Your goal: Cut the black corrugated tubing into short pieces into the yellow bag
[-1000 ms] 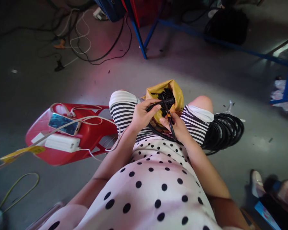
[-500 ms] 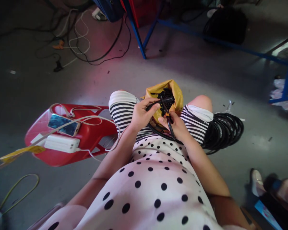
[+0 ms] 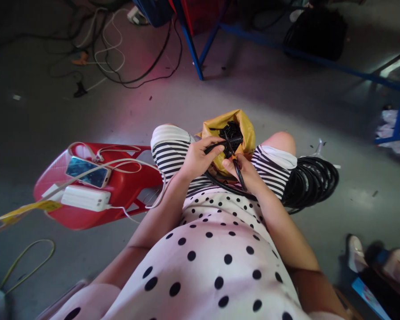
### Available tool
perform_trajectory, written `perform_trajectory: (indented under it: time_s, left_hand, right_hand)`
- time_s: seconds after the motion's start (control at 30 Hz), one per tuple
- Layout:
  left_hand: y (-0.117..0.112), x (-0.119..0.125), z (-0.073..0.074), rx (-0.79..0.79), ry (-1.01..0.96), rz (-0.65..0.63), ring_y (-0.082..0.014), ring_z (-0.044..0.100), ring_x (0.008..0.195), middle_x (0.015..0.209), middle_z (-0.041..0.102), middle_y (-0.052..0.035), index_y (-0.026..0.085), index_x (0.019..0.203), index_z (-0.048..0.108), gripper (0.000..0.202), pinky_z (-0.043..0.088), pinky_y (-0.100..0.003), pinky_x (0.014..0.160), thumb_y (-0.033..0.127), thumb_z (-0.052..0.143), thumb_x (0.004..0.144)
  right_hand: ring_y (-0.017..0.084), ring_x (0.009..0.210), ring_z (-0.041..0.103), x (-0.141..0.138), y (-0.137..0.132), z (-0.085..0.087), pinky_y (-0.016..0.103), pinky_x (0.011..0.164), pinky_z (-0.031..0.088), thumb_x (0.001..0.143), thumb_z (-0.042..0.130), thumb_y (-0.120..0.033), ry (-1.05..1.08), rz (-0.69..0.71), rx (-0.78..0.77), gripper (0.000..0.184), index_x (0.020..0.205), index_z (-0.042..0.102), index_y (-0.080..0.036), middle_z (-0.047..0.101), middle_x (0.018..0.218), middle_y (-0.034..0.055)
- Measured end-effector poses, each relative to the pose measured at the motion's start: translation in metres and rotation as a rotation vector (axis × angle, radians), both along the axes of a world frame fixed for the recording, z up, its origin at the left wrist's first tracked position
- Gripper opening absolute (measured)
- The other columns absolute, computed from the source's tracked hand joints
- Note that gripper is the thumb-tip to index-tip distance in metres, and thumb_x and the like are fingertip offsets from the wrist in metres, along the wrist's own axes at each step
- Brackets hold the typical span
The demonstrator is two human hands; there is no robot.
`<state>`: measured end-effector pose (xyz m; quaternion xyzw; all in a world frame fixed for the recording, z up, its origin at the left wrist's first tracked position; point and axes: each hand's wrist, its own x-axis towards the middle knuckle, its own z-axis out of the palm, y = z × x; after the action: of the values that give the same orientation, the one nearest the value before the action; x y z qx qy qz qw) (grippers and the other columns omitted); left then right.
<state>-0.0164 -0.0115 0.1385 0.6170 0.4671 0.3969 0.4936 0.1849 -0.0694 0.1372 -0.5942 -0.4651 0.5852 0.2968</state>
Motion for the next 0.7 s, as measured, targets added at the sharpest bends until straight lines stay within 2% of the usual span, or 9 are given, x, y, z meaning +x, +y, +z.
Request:
perform_trajectory:
  time_s: [0.1, 0.2, 0.33, 0.43, 0.5, 0.6, 0.7]
  left_hand:
    - [0.007, -0.001, -0.008, -0.038, 0.026, -0.091, -0.0238, 0.082, 0.103, 0.111, 0.089, -0.0072, 0.021, 0.110, 0.088, 0.020, 0.062, -0.033, 0.097, 0.033, 0.079, 0.097]
    - [0.017, -0.001, -0.020, -0.092, 0.041, -0.125, -0.0233, 0.081, 0.103, 0.110, 0.089, -0.0064, 0.020, 0.108, 0.087, 0.018, 0.061, -0.032, 0.096, 0.029, 0.076, 0.095]
    - [0.033, 0.000, -0.039, -0.174, 0.008, -0.083, -0.0205, 0.078, 0.097, 0.102, 0.087, -0.0061, 0.017, 0.099, 0.085, 0.012, 0.059, -0.030, 0.094, 0.022, 0.077, 0.093]
    - [0.038, 0.003, -0.053, -0.244, -0.069, -0.017, -0.0168, 0.075, 0.091, 0.093, 0.084, -0.0043, 0.016, 0.096, 0.084, 0.008, 0.057, -0.027, 0.090, 0.020, 0.079, 0.091]
    - [0.038, 0.005, -0.062, -0.316, -0.127, 0.024, -0.0134, 0.068, 0.078, 0.079, 0.076, -0.0007, 0.016, 0.096, 0.082, 0.009, 0.054, -0.023, 0.077, 0.023, 0.083, 0.091]
    - [0.034, 0.009, -0.071, -0.478, -0.227, 0.078, -0.0077, 0.046, 0.055, 0.061, 0.056, 0.0067, 0.016, 0.094, 0.078, 0.019, 0.037, -0.020, 0.054, 0.032, 0.089, 0.090]
    - [0.032, 0.011, -0.074, -0.623, -0.290, 0.130, -0.0038, 0.031, 0.046, 0.058, 0.048, 0.0099, 0.017, 0.091, 0.073, 0.027, 0.022, -0.020, 0.047, 0.036, 0.091, 0.091]
  right_hand:
    - [0.030, 0.100, 0.072, 0.007, 0.010, -0.009, 0.045, 0.097, 0.061, 0.080, 0.086, -0.088, 0.004, 0.060, -0.045, 0.068, 0.105, 0.071, -0.026, 0.077, 0.102, 0.0059]
    - [0.025, 0.094, 0.069, 0.008, 0.024, -0.020, 0.037, 0.089, 0.058, 0.075, 0.089, -0.088, 0.005, 0.084, -0.066, 0.072, 0.099, 0.069, -0.024, 0.074, 0.096, 0.0037]
    - [0.020, 0.074, 0.057, 0.002, 0.039, -0.044, 0.032, 0.070, 0.047, 0.070, 0.083, -0.096, -0.142, 0.067, -0.068, 0.077, 0.081, 0.063, -0.023, 0.063, 0.073, 0.0001]
    - [0.018, 0.066, 0.050, -0.001, 0.046, -0.061, 0.033, 0.063, 0.037, 0.070, 0.076, -0.103, -0.234, 0.062, -0.052, 0.081, 0.071, 0.054, -0.025, 0.057, 0.064, -0.0001]
    - [0.017, 0.064, 0.050, -0.002, 0.050, -0.068, 0.033, 0.061, 0.036, 0.069, 0.075, -0.104, -0.249, 0.076, -0.063, 0.082, 0.069, 0.051, -0.026, 0.056, 0.061, 0.0001]
    - [0.020, 0.064, 0.055, -0.004, 0.054, -0.073, 0.033, 0.061, 0.039, 0.070, 0.081, -0.100, -0.287, 0.089, -0.110, 0.078, 0.068, 0.053, -0.026, 0.058, 0.059, 0.0014]
    - [0.023, 0.066, 0.062, -0.007, 0.056, -0.076, 0.035, 0.065, 0.044, 0.073, 0.086, -0.091, -0.346, 0.070, -0.146, 0.072, 0.069, 0.058, -0.026, 0.062, 0.059, 0.0039]
